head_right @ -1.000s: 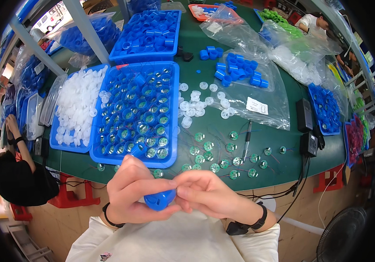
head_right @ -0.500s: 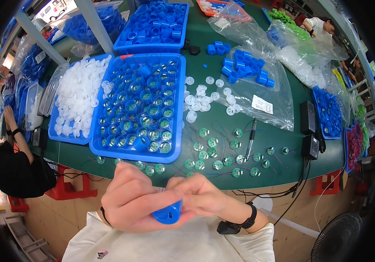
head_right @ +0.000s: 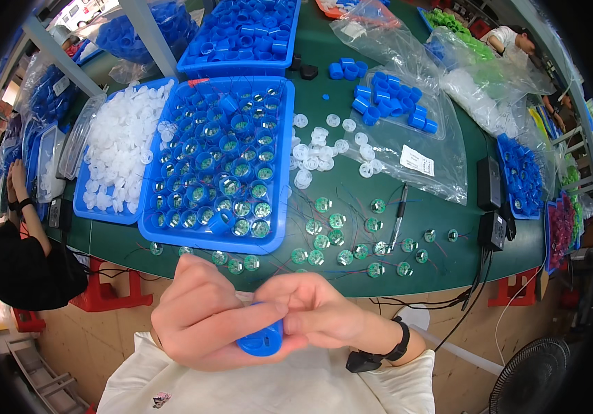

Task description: The person is manually assembling small circular electronic components into blue plastic cylindrical caps.

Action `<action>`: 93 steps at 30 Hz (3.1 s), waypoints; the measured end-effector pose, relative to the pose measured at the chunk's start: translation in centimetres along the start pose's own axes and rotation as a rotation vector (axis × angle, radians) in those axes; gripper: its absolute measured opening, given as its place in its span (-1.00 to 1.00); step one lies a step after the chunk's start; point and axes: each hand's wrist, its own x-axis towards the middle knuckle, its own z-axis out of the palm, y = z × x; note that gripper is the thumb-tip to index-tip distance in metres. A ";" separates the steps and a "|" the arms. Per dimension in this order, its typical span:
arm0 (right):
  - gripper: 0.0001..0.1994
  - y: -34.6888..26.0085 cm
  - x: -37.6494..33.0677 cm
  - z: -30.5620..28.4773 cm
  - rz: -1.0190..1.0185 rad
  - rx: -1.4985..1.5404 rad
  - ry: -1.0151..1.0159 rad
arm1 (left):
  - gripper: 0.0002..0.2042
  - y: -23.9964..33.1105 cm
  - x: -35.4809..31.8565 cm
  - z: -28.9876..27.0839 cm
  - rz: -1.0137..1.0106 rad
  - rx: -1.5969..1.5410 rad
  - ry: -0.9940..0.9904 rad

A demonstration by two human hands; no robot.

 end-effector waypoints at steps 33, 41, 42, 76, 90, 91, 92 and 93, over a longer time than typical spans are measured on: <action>-0.76 3.2 -2.5 -0.3 0.033 -0.249 0.181 | -0.74 0.4 0.2 1.3 -0.082 -0.125 -0.027; -0.75 3.8 -1.8 0.0 0.139 0.253 -0.062 | -0.83 0.5 0.0 2.5 0.045 0.036 0.095; -0.73 3.6 -1.6 0.3 0.125 0.226 -0.069 | -0.84 0.5 0.0 2.8 0.062 0.058 0.143; -0.73 3.7 -2.8 -0.9 0.235 0.024 -0.048 | -0.80 0.7 -1.1 2.7 -0.016 0.046 0.207; -0.68 3.5 -0.2 0.2 0.166 0.324 -0.235 | -0.74 -0.2 -2.3 4.8 0.033 0.399 0.550; -0.67 3.6 -0.4 0.3 0.207 0.393 -0.164 | -0.74 -0.2 -2.3 4.8 0.035 0.395 0.550; -0.67 3.9 -0.6 -0.2 0.203 0.389 -0.165 | -0.76 -0.2 -2.2 4.8 0.022 0.389 0.540; -0.67 4.4 -0.6 -1.0 0.149 0.240 -0.203 | -0.78 -0.2 -2.2 4.8 0.008 0.388 0.530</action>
